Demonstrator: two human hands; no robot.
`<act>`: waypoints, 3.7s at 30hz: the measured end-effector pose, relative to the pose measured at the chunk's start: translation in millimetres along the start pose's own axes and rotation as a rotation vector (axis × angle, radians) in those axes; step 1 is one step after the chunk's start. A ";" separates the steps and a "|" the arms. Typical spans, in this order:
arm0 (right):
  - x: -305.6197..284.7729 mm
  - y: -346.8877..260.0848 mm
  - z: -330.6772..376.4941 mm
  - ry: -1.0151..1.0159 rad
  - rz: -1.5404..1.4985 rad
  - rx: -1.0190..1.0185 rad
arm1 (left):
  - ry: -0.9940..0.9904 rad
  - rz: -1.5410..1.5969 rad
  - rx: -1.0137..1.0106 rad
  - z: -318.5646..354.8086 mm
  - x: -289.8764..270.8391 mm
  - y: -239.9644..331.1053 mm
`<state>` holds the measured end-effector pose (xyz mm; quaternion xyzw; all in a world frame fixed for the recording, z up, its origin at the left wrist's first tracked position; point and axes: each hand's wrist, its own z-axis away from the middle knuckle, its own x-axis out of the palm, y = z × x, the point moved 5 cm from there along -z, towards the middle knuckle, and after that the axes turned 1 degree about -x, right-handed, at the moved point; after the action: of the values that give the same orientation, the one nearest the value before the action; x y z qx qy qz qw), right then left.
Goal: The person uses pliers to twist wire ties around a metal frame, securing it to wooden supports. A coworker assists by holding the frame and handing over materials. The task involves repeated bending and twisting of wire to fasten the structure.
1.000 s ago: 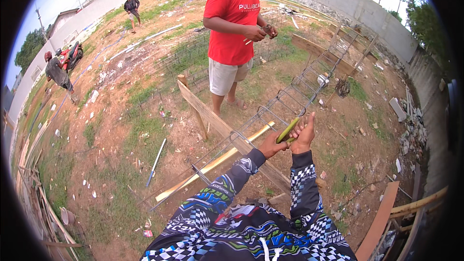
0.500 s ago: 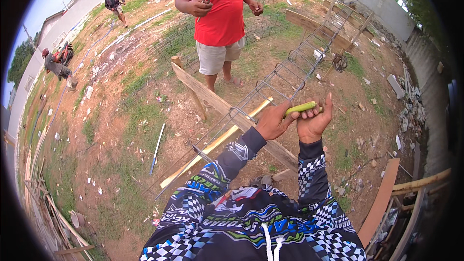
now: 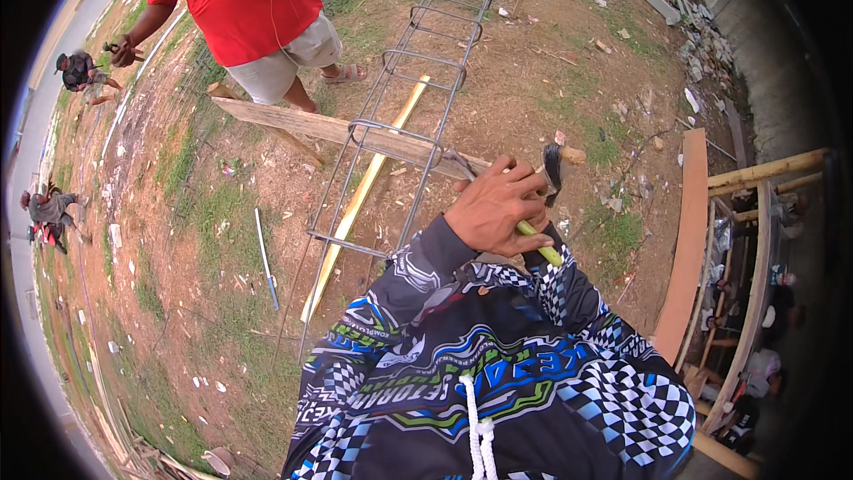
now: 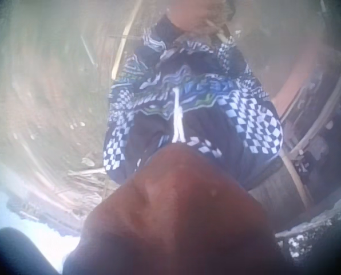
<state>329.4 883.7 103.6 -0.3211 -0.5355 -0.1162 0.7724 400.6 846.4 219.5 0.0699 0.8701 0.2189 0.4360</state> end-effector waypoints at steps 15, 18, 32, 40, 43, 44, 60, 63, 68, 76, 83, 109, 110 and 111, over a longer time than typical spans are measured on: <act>-328.8 249.8 392.4 1.696 0.250 -0.073 | 0.535 0.423 -0.853 23.1 126.5 -113.5; -330.2 315.1 433.4 1.699 0.024 0.332 | 0.505 0.403 -0.921 -12.9 117.7 -114.6; -514.6 183.9 570.6 1.536 0.194 0.109 | 0.836 1.108 -1.571 9.2 161.6 -146.1; -545.9 -22.7 650.1 1.753 0.353 0.059 | 0.729 0.841 -1.596 -15.1 147.9 -128.4; -584.6 -64.8 642.1 1.682 0.444 0.071 | 0.782 0.273 -1.575 -30.6 121.2 -123.4; -592.7 -81.4 626.2 1.642 0.490 0.088 | 0.820 0.270 -1.540 -32.8 125.2 -123.5; -615.3 -272.5 433.6 1.191 1.068 0.409 | 1.478 0.453 -1.318 -38.1 80.9 -80.7; -645.4 -323.5 405.6 1.201 1.206 0.459 | 1.280 0.703 -1.359 -38.6 70.3 -82.1; -640.6 -422.4 333.5 1.150 1.563 0.237 | 1.928 0.018 -0.794 -30.7 -81.2 116.7; -498.8 -604.5 99.4 0.954 1.042 -0.647 | 2.143 -1.212 -1.359 -48.2 9.3 279.8; -393.6 -692.3 -95.4 0.764 0.668 -0.879 | 2.076 -1.665 -1.275 -125.0 102.5 334.8; -230.7 -539.6 -98.2 -0.356 0.324 1.016 | 0.945 -1.201 -1.443 -392.0 176.2 -326.8; -235.0 -526.1 -107.7 -0.282 0.369 0.993 | 0.983 -1.165 -1.431 -396.3 187.5 -330.6; -238.8 -516.4 -121.3 -0.235 0.542 0.951 | 1.016 -1.127 -1.415 -397.7 194.7 -331.6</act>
<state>55.0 373.2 53.4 -0.0745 -0.5098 0.3775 0.7695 -9.1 483.4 139.6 -0.7199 0.5302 0.4479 -0.0020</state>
